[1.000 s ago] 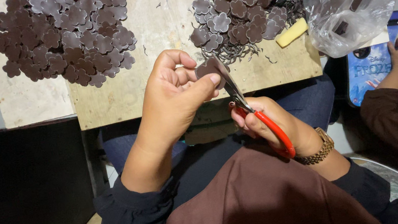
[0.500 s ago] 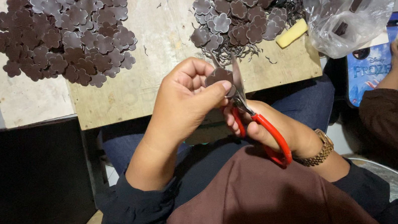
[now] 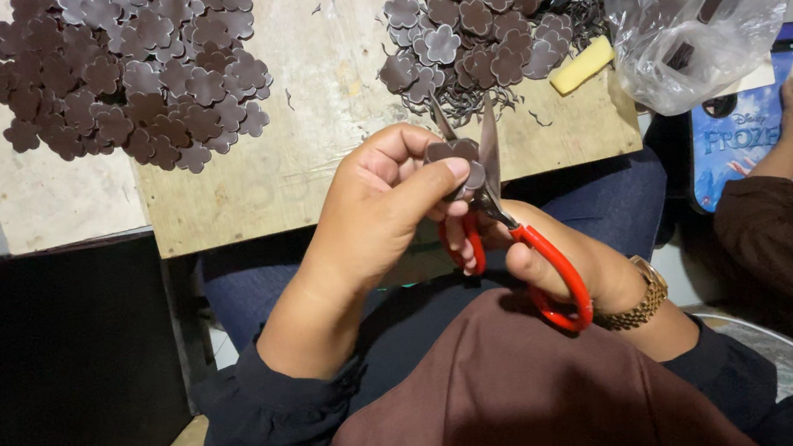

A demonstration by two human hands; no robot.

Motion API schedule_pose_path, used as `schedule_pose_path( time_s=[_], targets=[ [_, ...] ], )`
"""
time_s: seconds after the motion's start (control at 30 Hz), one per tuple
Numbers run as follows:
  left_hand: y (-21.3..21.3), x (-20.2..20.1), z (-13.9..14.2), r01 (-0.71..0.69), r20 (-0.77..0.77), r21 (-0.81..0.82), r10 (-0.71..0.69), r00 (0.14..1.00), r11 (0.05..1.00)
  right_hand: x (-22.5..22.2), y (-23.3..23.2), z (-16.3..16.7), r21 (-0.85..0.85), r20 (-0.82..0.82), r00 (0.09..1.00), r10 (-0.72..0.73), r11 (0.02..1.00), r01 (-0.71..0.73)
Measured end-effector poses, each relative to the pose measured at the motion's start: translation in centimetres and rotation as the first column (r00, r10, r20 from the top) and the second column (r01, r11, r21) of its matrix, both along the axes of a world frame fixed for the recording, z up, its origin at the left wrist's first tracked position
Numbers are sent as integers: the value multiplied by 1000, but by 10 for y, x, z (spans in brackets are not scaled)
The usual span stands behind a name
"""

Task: The person sits on the floor and uses red-handled scissors to trim the edges of small dark flower-shaped craft pieces. The person picks up each piece, trims its perimeter, and places the finished piece into a growing pile on the wooden board.

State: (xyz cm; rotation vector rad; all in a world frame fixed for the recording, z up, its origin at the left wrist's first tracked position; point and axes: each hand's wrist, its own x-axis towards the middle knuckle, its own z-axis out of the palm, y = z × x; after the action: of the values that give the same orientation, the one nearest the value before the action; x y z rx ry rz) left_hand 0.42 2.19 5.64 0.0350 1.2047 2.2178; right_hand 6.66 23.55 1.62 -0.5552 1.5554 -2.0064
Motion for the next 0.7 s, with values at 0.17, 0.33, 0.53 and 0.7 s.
schedule_pose_path(
  time_s=[0.17,0.33,0.53,0.7],
  targets=[
    [-1,0,-1,15,-10,20,-15,1000,1000,0,-4,-1,48,42,998,-53,998,51],
    [2,1,-5,-20,-38,20,21,999,1000,0,-10,5,109,50,993,-108,989,102],
    [9,3,-8,-104,-54,-36,102,993,994,0,-19,11,90,27,990,-135,987,132],
    [9,4,-6,-103,-1,32,103,995,994,2,-22,5,78,126,975,-183,982,175]
  ],
)
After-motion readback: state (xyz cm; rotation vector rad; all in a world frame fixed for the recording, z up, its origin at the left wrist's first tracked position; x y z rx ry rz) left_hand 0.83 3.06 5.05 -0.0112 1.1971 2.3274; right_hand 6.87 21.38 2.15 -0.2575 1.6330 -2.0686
